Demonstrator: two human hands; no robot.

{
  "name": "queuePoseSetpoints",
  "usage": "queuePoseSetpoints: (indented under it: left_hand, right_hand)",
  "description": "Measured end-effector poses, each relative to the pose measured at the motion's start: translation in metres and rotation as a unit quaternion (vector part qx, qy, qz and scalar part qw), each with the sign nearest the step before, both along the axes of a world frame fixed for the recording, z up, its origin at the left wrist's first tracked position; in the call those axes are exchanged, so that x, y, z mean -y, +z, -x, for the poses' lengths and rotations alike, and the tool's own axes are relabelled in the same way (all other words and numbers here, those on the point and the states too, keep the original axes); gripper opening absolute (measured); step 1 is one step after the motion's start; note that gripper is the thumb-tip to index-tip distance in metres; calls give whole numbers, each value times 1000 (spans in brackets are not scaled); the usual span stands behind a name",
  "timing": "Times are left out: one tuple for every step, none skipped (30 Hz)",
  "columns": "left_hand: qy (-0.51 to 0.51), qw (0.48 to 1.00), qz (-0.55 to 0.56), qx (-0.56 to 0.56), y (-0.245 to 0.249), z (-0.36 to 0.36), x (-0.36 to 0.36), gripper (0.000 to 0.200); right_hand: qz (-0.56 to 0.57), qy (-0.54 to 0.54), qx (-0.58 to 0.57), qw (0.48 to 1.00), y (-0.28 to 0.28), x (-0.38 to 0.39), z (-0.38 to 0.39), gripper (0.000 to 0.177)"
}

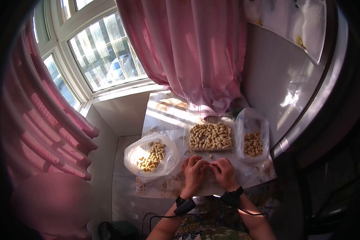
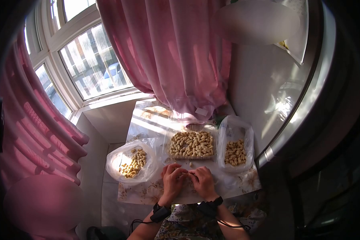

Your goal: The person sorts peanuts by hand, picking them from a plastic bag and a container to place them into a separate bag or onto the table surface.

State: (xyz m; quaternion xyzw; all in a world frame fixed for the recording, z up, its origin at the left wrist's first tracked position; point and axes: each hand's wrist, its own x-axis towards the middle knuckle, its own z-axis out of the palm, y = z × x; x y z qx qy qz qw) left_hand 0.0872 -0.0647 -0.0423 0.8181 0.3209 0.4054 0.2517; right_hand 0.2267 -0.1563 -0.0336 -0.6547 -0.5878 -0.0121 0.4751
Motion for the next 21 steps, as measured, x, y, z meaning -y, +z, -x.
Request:
queuePoseSetpoints:
  left_hand:
    - [0,1000,0,0,-1,0,0,17]
    - [1,1000,0,2,-2,0,-1,17]
    - [3,1000,-1,4,-4,-1,-1,17]
    - [3,1000,-1,4,-5,-1,-2,17]
    - [4,1000,-1,7,-5,-1,-2,17]
    - [4,1000,-1,11,-5,-1,-2,17]
    - [5,1000,-1,11,-6,-2,-2,17]
    - [4,1000,-1,15,-4,-2,-2,16]
    - [3,1000,0,20,-2,-2,-1,16]
    - [3,1000,0,19,-1,-1,-1,16]
    - [2,1000,0,20,0,-1,0,15]
    - [2,1000,0,20,1,0,0,15]
    - [2,1000,1,19,1,0,-1,15]
    - [0,999,16,36,0,-1,-1,17]
    - [-1,998,31,53,0,-1,-2,20]
    - [0,998,33,52,-1,0,-2,20]
    - [-7,998,26,53,-1,0,-3,20]
    - [-14,998,20,54,-1,1,-3,20]
    - [-13,998,21,54,-2,1,-2,20]
    - [-13,999,18,48,-2,1,-2,20]
    - [-14,999,15,43,-2,0,-3,19]
  right_hand:
    - [0,0,0,1000,1,0,0,12]
    - [2,1,1,1000,2,0,1,14]
    - [4,1,2,1000,2,1,1,15]
    - [4,2,2,1000,2,0,1,15]
    - [0,2,7,1000,2,0,1,17]
    - [-3,3,13,1000,2,0,1,18]
    - [-3,3,13,1000,2,0,1,18]
    - [-4,2,15,1000,2,0,0,18]
    - [-4,2,17,1000,1,0,0,19]
    - [-4,2,17,1000,0,0,0,19]
    - [-6,-1,18,1000,-1,-1,-1,18]
    - [-7,-4,19,1000,-2,-1,-1,17]
    - [-6,-3,18,1000,-3,0,0,17]
    - [-4,-19,-9,1000,-3,0,1,15]
    - [-3,-34,-36,999,-3,1,2,14]
    - [-1,-33,-37,999,-3,1,2,14]
    - [1,-34,-45,998,-2,1,2,14]
    - [2,-35,-53,998,-2,1,1,14]
    - [3,-34,-53,998,-2,2,1,14]
    - [3,-32,-51,998,-3,2,1,15]
    - [3,-31,-48,998,-3,1,0,16]
